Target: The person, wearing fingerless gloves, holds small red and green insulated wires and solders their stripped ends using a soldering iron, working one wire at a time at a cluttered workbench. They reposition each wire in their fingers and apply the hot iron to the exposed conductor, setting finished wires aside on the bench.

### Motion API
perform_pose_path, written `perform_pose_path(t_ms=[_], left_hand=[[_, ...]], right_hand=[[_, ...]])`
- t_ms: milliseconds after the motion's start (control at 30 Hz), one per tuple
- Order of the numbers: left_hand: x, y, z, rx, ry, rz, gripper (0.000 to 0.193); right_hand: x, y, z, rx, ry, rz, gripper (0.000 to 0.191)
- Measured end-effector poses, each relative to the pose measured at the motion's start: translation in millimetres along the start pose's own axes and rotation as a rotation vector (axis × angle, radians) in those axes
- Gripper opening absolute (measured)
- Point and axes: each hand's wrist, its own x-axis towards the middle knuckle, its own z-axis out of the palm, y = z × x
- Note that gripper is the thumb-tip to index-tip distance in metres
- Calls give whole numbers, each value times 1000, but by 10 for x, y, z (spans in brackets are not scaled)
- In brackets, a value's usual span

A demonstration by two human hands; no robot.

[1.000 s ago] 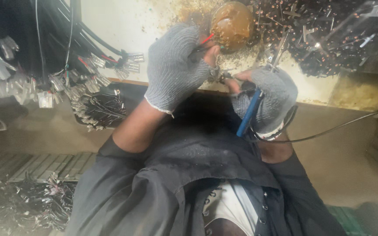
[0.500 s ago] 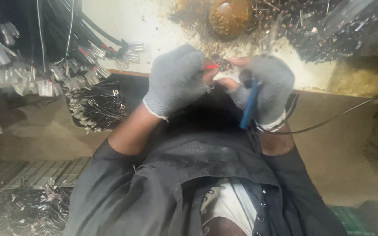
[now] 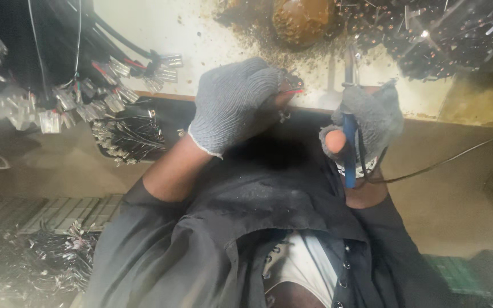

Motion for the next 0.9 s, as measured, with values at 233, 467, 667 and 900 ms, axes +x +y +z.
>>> perform_pose_path(t_ms=[233, 467, 667, 900], left_hand=[[17, 15, 14, 24, 4, -29, 26], [4, 19, -7, -26, -6, -23, 19], [10, -7, -7, -7, -46, -33, 21], [-1, -34, 1, -42, -43, -41, 20]], right_hand=[[-84, -9, -87, -126, -9, -141, 49], [-161, 203, -49, -55, -99, -270, 26], [-16, 346, -24, -218, -69, -483, 22], [-12, 188, -93, -205, -306, -363, 15]])
